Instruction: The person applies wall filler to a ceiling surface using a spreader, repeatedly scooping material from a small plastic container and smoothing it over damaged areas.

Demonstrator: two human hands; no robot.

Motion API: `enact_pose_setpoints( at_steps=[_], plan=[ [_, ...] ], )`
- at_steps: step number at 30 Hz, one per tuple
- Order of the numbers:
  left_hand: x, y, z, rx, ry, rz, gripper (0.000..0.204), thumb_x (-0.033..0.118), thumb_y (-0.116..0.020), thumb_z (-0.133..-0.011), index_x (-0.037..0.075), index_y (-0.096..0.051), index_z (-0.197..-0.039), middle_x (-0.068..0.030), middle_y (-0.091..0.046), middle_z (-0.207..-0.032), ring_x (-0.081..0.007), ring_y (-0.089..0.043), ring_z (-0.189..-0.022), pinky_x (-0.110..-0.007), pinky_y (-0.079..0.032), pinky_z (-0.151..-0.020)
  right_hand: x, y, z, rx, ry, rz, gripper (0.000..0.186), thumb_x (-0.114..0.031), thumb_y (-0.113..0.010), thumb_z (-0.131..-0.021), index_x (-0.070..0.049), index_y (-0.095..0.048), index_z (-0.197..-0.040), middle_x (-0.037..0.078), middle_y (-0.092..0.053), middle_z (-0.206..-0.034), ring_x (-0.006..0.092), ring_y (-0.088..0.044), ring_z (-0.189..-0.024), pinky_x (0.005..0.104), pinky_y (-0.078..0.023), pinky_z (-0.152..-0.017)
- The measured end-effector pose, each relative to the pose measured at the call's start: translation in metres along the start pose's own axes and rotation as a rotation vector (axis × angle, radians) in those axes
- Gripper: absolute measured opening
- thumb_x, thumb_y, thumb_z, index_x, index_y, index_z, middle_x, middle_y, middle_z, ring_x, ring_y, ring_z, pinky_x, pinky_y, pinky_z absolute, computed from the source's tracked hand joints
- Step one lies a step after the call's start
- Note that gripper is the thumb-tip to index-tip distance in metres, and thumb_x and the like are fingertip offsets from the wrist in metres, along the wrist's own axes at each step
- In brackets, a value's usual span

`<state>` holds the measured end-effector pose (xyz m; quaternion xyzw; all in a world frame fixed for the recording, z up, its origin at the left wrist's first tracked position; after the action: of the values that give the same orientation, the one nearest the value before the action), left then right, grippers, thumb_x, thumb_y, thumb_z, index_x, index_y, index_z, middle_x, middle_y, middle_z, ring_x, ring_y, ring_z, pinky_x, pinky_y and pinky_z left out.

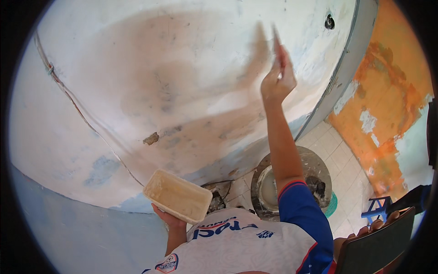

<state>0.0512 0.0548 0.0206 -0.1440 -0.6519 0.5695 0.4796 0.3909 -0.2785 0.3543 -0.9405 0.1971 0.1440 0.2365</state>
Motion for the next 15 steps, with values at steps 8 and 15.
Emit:
enact_pose_setpoints(
  at_steps=[8, 15],
  plan=[
    [0.0, 0.005, 0.001, 0.009, -0.007, 0.01, 0.077, 0.071, -0.03, -0.105, 0.019, -0.041, -0.161, -0.0077, -0.048, -0.161, -0.0343, -0.049, -0.145, -0.052, -0.041, -0.12, -0.06, -0.041, 0.067, -0.232, 0.386, -0.102, 0.031, 0.0, -0.063, -0.098, -0.005, -0.075, -0.127, 0.016, -0.076, -0.124, 0.0327, -0.073, -0.115, 0.0421, -0.057, -0.101],
    [0.0, -0.011, 0.009, -0.003, -0.008, -0.009, 0.077, 0.071, -0.029, -0.106, 0.018, -0.041, -0.161, -0.0074, -0.047, -0.162, -0.0336, -0.049, -0.145, -0.051, -0.041, -0.12, -0.039, -0.015, 0.052, -0.216, 0.14, -0.015, 0.029, 0.003, -0.058, -0.103, -0.001, -0.072, -0.128, 0.016, -0.076, -0.125, 0.028, -0.075, -0.112, 0.0352, -0.058, -0.095]
  ],
)
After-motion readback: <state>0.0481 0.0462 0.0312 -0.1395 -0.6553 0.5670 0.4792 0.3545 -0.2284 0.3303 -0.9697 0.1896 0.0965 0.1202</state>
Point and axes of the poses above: each hand's wrist, its own z-axis away from the middle knuckle, its own y-axis out of the back of the hand, x = y × z, the point moved 10 cm from there along -z, towards the middle knuckle
